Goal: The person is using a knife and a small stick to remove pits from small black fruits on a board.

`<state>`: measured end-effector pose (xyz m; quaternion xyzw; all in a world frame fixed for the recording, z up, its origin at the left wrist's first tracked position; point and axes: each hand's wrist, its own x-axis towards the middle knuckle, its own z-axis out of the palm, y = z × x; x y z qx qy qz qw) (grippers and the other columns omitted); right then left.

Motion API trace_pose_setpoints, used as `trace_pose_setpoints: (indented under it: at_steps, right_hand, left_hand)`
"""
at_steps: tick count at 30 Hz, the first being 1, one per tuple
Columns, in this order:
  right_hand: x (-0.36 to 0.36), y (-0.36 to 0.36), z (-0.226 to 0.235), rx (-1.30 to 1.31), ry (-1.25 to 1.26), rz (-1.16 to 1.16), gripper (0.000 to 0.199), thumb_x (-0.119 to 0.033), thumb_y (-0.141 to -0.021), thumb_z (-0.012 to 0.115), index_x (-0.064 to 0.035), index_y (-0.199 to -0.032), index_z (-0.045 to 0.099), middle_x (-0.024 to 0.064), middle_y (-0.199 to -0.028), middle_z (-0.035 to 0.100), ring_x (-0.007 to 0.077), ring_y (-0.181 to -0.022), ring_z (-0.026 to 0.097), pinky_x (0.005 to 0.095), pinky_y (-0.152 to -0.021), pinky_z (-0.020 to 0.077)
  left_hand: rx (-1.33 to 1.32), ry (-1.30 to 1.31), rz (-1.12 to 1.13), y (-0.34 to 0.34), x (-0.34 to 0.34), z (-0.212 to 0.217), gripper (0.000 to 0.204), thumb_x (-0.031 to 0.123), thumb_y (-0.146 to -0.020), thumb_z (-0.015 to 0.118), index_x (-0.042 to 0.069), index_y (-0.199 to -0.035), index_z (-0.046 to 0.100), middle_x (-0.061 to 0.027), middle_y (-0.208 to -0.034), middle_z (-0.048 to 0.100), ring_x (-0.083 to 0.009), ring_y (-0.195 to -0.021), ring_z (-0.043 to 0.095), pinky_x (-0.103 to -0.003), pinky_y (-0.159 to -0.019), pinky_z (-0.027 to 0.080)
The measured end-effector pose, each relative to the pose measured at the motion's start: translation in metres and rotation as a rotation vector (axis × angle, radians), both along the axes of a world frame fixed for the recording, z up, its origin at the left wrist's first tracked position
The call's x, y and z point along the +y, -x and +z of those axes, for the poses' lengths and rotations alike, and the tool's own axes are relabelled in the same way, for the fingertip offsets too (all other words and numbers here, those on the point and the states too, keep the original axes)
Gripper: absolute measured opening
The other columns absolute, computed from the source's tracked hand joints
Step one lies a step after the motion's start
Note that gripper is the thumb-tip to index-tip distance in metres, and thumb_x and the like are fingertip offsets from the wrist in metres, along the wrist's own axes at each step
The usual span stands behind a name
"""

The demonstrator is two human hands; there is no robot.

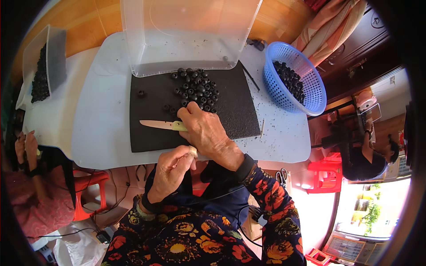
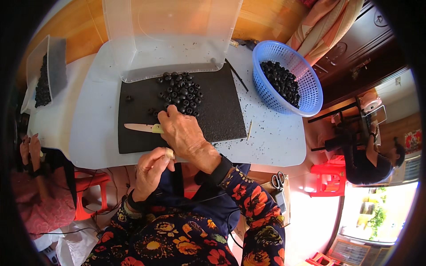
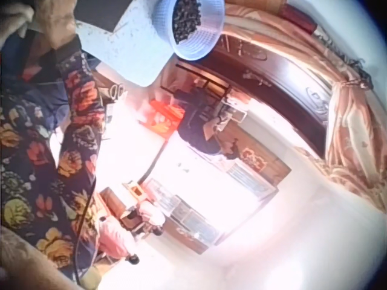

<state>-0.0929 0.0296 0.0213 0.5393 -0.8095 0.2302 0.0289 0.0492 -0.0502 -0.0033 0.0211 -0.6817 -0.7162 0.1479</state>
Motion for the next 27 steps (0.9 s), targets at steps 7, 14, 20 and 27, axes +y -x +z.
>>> trace_pose_setpoints:
  at_steps: [7, 14, 20, 27]
  right_hand:
    - [0.026, -0.003, 0.004, -0.436, 0.269, -0.109, 0.026, -0.004, -0.072, 0.068, -0.0043, -0.096, 0.058, 0.0109, -0.078, 0.059, 0.0252, -0.07, 0.062, 0.0352, -0.063, 0.0504]
    - [0.066, -0.031, 0.001, -1.028, 0.425, -0.126, 0.023, -0.006, -0.08, 0.069, -0.0031, -0.101, 0.062, 0.002, -0.079, 0.063, 0.0066, -0.074, 0.059, 0.0239, -0.068, 0.0493]
    - [0.084, -0.044, -0.017, -1.223, 0.811, -0.13, 0.022, 0.0, -0.086, 0.065, 0.0002, -0.108, 0.062, 0.0043, -0.093, 0.062, 0.0089, -0.085, 0.06, 0.0239, -0.077, 0.0519]
    - [0.094, -0.043, -0.022, -1.303, 0.94, -0.15, 0.021, -0.003, -0.089, 0.065, 0.0012, -0.109, 0.061, 0.0045, -0.092, 0.063, 0.0122, -0.085, 0.063, 0.027, -0.08, 0.0539]
  left_hand:
    - [-0.013, -0.199, 0.042, 0.005, -0.001, -0.006, 0.02, 0.015, -0.098, 0.049, -0.001, -0.105, 0.056, -0.0071, -0.08, 0.063, -0.0118, -0.075, 0.061, -0.025, -0.074, 0.048]
    - [0.018, -0.263, 0.146, 0.024, 0.014, -0.005, 0.022, 0.014, -0.097, 0.052, -0.001, -0.113, 0.052, -0.0041, -0.09, 0.06, -0.0093, -0.083, 0.06, -0.024, -0.077, 0.047]
    - [-0.048, -0.372, -0.015, 0.028, 0.027, 0.0, 0.023, 0.009, -0.095, 0.057, -0.002, -0.115, 0.051, -0.0029, -0.092, 0.06, -0.0081, -0.089, 0.058, -0.025, -0.082, 0.05]
    - [-0.139, -0.337, -0.047, 0.031, 0.033, 0.002, 0.025, 0.007, -0.093, 0.061, -0.002, -0.115, 0.055, -0.0023, -0.094, 0.06, -0.0079, -0.088, 0.059, -0.024, -0.082, 0.05]
